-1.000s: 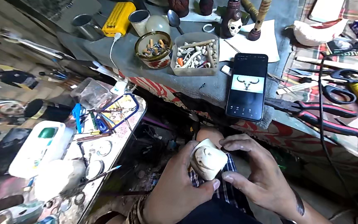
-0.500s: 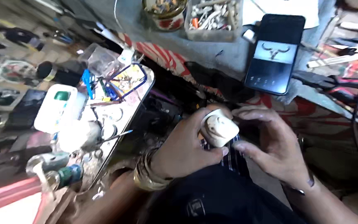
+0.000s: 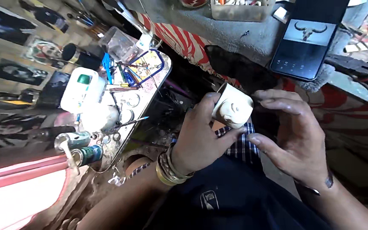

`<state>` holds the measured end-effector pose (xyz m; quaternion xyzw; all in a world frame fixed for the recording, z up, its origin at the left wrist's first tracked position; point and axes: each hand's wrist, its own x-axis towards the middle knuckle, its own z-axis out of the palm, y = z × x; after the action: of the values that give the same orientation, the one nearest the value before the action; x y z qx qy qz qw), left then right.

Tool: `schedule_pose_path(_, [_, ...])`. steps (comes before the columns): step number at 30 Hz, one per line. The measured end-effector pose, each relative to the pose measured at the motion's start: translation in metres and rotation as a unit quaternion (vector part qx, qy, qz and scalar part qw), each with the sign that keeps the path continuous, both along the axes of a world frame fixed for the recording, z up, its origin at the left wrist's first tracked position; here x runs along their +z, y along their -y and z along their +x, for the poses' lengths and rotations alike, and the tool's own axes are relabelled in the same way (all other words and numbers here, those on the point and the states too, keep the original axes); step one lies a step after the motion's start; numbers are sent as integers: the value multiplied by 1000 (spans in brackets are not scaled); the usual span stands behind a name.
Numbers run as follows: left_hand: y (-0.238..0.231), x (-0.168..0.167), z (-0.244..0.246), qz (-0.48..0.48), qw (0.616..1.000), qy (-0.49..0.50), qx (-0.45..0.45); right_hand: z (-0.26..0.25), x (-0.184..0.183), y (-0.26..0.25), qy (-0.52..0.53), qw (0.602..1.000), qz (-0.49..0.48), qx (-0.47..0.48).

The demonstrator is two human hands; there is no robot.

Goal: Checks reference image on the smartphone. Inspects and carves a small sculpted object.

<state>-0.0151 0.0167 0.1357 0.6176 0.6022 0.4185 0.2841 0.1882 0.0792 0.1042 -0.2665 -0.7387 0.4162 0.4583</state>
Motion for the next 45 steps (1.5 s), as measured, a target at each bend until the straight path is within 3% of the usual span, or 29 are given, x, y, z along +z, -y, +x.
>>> schedule_pose_path(4, [3,-6,4,23,997,72,27,-2,0,6,22,999,30,-12])
schedule_pose_path(7, [9,-4,4,-15,982,186,6,-5,-3,7,16,1000,10,7])
schedule_pose_path(12, [14,-11,-2,-78,905,402,-116,1,-7,0,58,996,-46,41])
schedule_pose_path(15, [17,-13,-2,-103,854,498,-108,0,-5,4,81,994,-37,62])
schedule_pose_path(18, [19,-12,4,-103,836,531,-93,-2,-6,8,72,996,-25,51])
schedule_pose_path(23, [15,-4,5,-121,823,546,-104,3,-4,1,75,996,-10,54])
schedule_pose_path(31, [10,5,6,-194,843,495,-76,2,-7,-1,136,990,30,13])
schedule_pose_path(45, [17,7,14,-139,927,347,-38,-7,-6,5,138,984,111,-11])
